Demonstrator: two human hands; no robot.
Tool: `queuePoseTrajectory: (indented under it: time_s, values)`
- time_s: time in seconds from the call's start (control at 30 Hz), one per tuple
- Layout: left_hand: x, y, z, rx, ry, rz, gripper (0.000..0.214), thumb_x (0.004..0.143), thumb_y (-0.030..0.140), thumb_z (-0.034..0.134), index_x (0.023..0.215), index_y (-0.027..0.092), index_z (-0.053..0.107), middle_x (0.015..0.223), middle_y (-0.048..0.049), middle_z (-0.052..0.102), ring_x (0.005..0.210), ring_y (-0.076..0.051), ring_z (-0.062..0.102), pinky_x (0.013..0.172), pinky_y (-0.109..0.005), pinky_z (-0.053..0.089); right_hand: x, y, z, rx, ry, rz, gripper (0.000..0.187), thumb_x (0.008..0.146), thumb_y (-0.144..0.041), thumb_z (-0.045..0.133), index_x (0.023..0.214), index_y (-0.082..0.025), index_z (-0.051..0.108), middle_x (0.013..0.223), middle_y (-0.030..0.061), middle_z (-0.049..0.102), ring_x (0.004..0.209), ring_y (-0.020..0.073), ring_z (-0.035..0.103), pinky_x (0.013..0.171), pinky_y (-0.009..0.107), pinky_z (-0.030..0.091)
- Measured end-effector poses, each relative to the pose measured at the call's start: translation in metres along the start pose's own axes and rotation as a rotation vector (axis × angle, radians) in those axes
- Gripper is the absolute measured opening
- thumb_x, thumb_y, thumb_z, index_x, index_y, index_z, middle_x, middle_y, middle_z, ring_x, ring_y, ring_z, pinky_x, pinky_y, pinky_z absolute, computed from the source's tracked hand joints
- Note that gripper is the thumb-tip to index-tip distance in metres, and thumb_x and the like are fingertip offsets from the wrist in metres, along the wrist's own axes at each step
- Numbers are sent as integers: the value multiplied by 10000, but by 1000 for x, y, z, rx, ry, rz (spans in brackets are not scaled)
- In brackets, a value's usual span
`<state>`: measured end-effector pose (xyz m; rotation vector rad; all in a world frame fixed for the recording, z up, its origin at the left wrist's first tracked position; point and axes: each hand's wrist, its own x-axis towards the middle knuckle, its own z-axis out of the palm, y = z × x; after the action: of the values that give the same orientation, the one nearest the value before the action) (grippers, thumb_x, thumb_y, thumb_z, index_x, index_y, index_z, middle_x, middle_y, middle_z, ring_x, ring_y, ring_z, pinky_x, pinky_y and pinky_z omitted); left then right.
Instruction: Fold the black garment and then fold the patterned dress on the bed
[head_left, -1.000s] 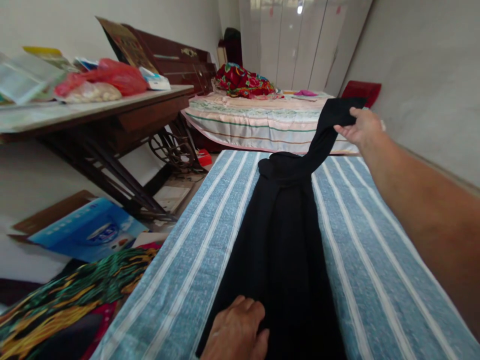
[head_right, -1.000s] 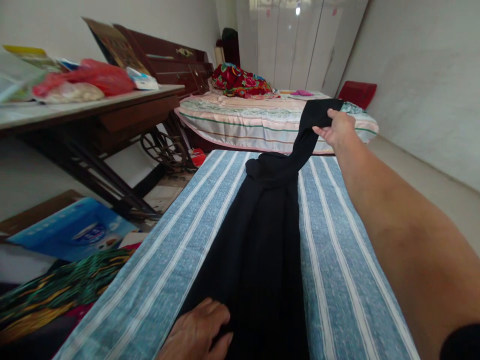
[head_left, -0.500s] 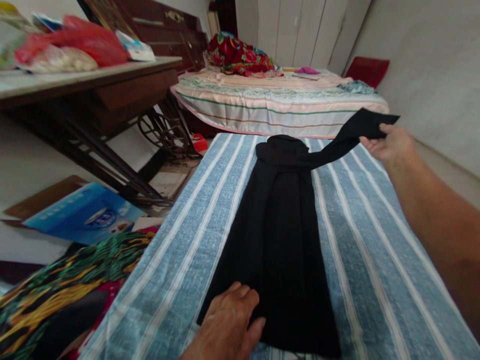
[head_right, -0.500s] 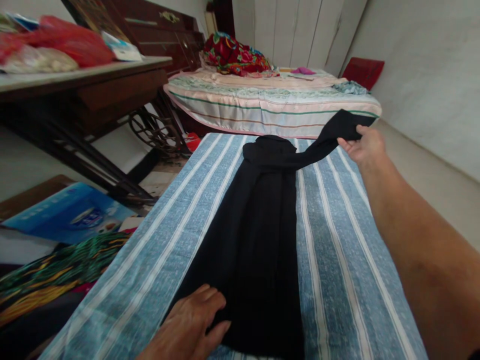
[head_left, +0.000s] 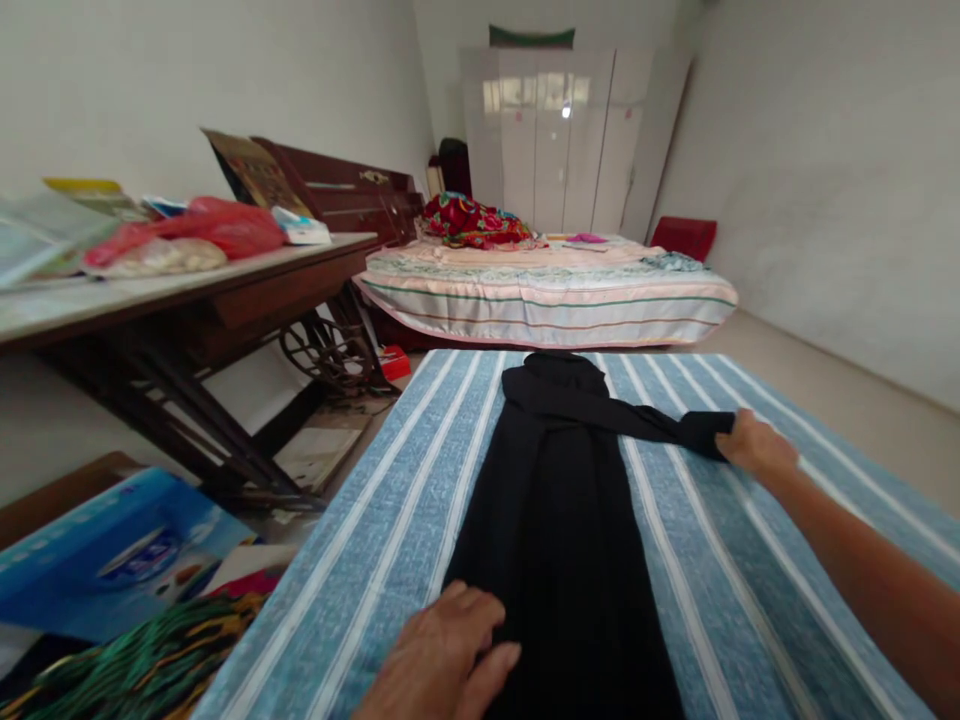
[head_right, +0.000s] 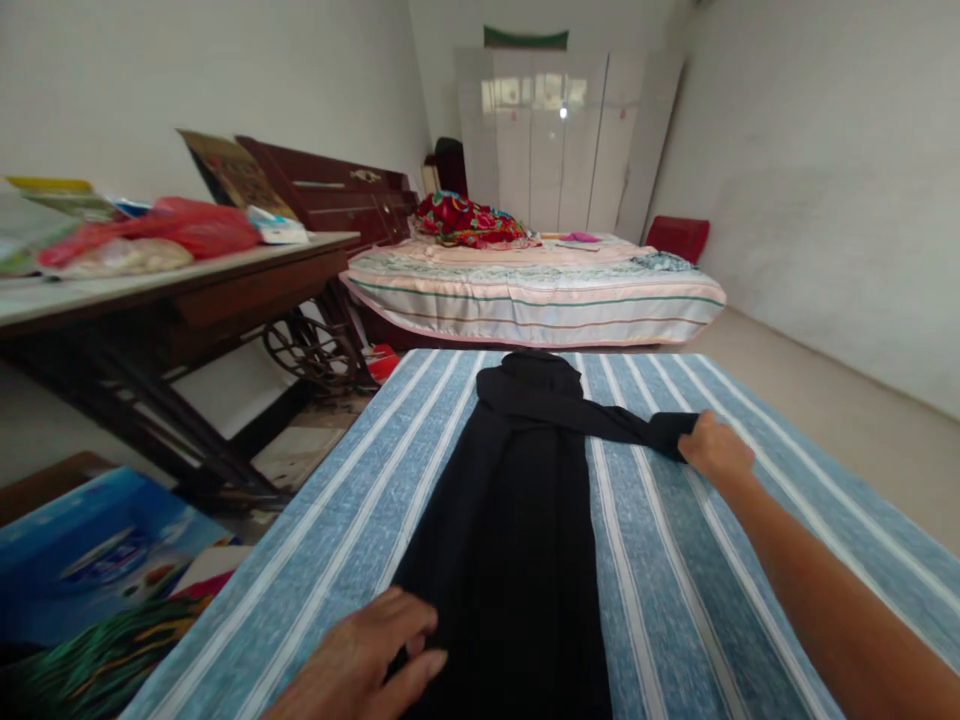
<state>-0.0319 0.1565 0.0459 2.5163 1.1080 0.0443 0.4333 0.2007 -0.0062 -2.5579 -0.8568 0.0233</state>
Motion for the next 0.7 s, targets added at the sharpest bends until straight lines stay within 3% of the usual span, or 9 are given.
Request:
queuePoseTrajectory:
  time_s: [0.13, 0.23, 0.33, 0.43, 0.53, 0.6, 0.7]
  values:
    - [77, -12, 1, 70, 156, 76, 156, 856, 221, 454, 890, 178, 600, 936, -55, 619, 933, -203, 558, 838, -334, 451, -10, -40, 6, -331, -21, -421, 340, 824, -314, 459, 1100, -144, 561, 1084, 193, 565, 1036, 348, 563, 815, 461, 454]
    - [131, -21, 8, 124, 275, 93, 210, 862, 199, 437, 992, 154, 596, 1115, -99, 600, 1120, -229, 503, 990, -382, 384, -22, -105, 19, -199, -162, -694, 318, 851, -281, 450, 1092, -128, 591, 1085, 169, 580, 1010, 294, 576, 848, 395, 434]
    - [164, -25, 21, 125, 301, 69, 307, 885, 220, 407, 1139, 137, 556, 1337, -116, 491, 1307, -245, 350, 1078, -416, 300, -28, -182, 43, -120, -224, -836, 306, 857, -312, 480, 1122, -204, 588, 1129, 84, 595, 1035, 215, 568, 879, 297, 413]
    - [174, -29, 35, 94, 273, 65, 409, 914, 303, 372, 1275, 143, 476, 1441, -106, 387, 1366, -246, 257, 1103, -453, 255, -27, -254, 73, -59, -265, -905, 313, 863, -340, 489, 1137, -223, 582, 1176, 59, 596, 1088, 194, 545, 894, 266, 402]
    - [173, -32, 47, 52, 244, 73, 494, 923, 392, 351, 1346, 145, 417, 1480, -108, 321, 1383, -243, 214, 1115, -457, 226, -24, -307, 104, -27, -304, -903, 326, 819, -335, 566, 1118, -208, 595, 1198, 79, 592, 1128, 222, 527, 916, 298, 398]
    - [172, -34, 50, 22, 216, 70, 527, 918, 433, 349, 1361, 153, 406, 1487, -105, 305, 1387, -246, 202, 1114, -463, 225, -21, -328, 122, -22, -339, -851, 328, 762, -318, 644, 1062, -187, 621, 1164, 99, 610, 1118, 250, 537, 913, 329, 409]
    - [171, -34, 49, -18, 184, 63, 553, 916, 461, 338, 1371, 152, 400, 1485, -106, 307, 1387, -246, 201, 1116, -474, 212, -9, -341, 139, -16, -384, -717, 277, 691, -246, 723, 938, -147, 651, 1079, 123, 639, 1080, 274, 559, 894, 359, 429]
